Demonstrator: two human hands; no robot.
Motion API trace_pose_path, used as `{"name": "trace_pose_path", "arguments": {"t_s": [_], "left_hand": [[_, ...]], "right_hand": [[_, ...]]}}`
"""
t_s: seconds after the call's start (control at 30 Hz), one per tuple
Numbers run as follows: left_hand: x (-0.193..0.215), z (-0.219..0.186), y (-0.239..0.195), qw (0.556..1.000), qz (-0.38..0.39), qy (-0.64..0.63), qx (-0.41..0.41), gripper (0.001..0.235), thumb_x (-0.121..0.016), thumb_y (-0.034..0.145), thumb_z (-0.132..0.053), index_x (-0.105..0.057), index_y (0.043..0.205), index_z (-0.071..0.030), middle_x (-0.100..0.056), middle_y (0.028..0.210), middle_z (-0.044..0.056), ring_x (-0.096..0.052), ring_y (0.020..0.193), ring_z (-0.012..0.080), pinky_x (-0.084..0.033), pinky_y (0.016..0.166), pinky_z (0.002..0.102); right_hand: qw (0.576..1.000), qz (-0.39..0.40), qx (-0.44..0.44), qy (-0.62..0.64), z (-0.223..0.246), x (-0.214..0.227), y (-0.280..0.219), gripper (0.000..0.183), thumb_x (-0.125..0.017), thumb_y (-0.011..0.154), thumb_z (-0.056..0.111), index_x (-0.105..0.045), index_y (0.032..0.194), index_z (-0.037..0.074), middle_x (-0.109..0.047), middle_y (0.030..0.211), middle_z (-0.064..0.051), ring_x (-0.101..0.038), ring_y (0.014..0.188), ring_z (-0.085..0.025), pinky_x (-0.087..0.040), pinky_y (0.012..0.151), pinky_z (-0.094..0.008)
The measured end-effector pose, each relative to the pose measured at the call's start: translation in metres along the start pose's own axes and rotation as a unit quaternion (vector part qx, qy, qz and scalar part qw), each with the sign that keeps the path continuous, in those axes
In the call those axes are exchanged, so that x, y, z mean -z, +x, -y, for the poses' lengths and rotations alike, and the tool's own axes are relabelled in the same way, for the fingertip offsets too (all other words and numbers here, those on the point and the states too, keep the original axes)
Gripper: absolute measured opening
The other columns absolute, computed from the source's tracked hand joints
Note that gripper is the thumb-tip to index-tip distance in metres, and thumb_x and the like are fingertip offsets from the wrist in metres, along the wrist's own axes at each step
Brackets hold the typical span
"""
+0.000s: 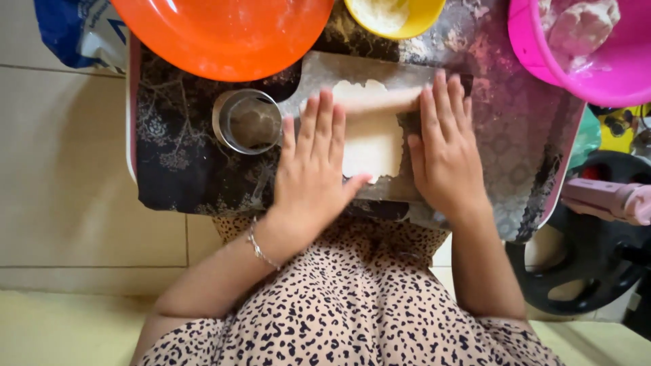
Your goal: Rolling out dough with a rolling pin and cutting out circular dumpling skins using a metal cutter
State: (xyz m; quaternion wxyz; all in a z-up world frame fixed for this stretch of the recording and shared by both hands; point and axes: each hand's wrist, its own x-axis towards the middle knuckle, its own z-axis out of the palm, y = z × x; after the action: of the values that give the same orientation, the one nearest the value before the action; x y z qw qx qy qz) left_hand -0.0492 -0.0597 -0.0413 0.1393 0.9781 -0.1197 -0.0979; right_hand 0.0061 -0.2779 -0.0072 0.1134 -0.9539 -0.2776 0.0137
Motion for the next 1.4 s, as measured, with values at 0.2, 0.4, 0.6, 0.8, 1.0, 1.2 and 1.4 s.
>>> {"name": "trace_pose_path", "arguments": {"t_s": [0.2, 0.4, 0.6, 0.8, 1.0, 1.2, 1.4], "left_hand": [[0.045, 0.007, 0.034, 0.998, -0.017, -0.055, 0.029, 0.12, -0.058, 0.1, -0.075, -0.008, 0.162, 0.016, 0.004, 0.165, 0.033, 0.008, 0.154, 0.0399, 0.008, 0.123, 0.058], [0.005, -0.007, -0.001, 0.985, -0.066, 0.157, 0.026, 0.148, -0.044, 0.088, -0.109, -0.01, 0.165, 0.013, 0.008, 0.166, 0.034, 0.013, 0.155, 0.0428, 0.015, 0.124, 0.056], [0.023, 0.0, 0.027, 0.999, -0.044, 0.002, 0.033, 0.142, -0.052, 0.085, -0.091, -0.012, 0.163, 0.02, 0.004, 0.164, 0.039, 0.009, 0.155, 0.0443, 0.012, 0.122, 0.055], [0.038, 0.0, 0.035, 0.998, -0.019, -0.04, 0.047, 0.139, -0.053, 0.083, -0.086, -0.008, 0.16, 0.021, 0.006, 0.163, 0.038, 0.008, 0.154, 0.0447, 0.009, 0.123, 0.057], [0.008, -0.01, -0.003, 0.993, -0.052, 0.097, 0.033, 0.152, -0.055, 0.08, -0.105, -0.014, 0.163, 0.015, 0.003, 0.166, 0.035, 0.006, 0.155, 0.0441, 0.01, 0.125, 0.054], [0.037, 0.007, 0.042, 0.998, -0.04, -0.014, 0.043, 0.144, -0.051, 0.082, -0.092, -0.01, 0.161, 0.021, 0.005, 0.163, 0.038, 0.009, 0.154, 0.0437, 0.009, 0.123, 0.055], [0.01, 0.002, 0.022, 0.989, -0.05, 0.132, 0.042, 0.159, -0.043, 0.08, -0.113, -0.005, 0.163, 0.017, 0.012, 0.164, 0.036, 0.016, 0.154, 0.0425, 0.015, 0.124, 0.054]], "right_hand": [[1.0, 0.021, -0.003, 0.0, -0.006, 0.011, 0.039, 0.068, -0.055, 0.105, 0.013, -0.026, 0.165, -0.002, -0.016, 0.172, -0.018, -0.009, 0.16, -0.034, -0.011, 0.132, -0.054], [0.997, 0.059, -0.033, -0.031, 0.001, 0.005, 0.003, 0.073, -0.05, 0.107, 0.024, -0.016, 0.167, 0.001, -0.009, 0.174, -0.017, -0.001, 0.16, -0.031, -0.001, 0.132, -0.051], [0.998, 0.04, -0.035, -0.029, -0.001, 0.007, 0.03, 0.072, -0.052, 0.106, 0.023, -0.022, 0.166, -0.003, -0.014, 0.173, -0.019, -0.005, 0.16, -0.033, 0.0, 0.129, -0.054], [0.998, 0.051, -0.026, -0.027, -0.002, 0.012, 0.04, 0.07, -0.048, 0.108, 0.027, -0.023, 0.166, -0.004, -0.015, 0.172, -0.02, -0.004, 0.158, -0.033, 0.002, 0.127, -0.055], [0.995, 0.07, -0.059, -0.032, 0.01, 0.007, -0.001, 0.077, -0.048, 0.104, 0.029, -0.017, 0.167, -0.002, -0.009, 0.174, -0.017, 0.0, 0.16, -0.03, 0.006, 0.128, -0.05], [0.997, 0.041, -0.047, -0.041, -0.003, 0.009, 0.048, 0.072, -0.049, 0.107, 0.03, -0.023, 0.167, 0.0, -0.012, 0.173, -0.014, -0.003, 0.158, -0.032, -0.007, 0.128, -0.059], [0.998, 0.043, -0.043, -0.021, 0.002, 0.009, 0.031, 0.073, -0.048, 0.105, 0.03, -0.024, 0.165, -0.004, -0.013, 0.172, -0.018, -0.002, 0.158, -0.034, 0.001, 0.126, -0.059]]}}
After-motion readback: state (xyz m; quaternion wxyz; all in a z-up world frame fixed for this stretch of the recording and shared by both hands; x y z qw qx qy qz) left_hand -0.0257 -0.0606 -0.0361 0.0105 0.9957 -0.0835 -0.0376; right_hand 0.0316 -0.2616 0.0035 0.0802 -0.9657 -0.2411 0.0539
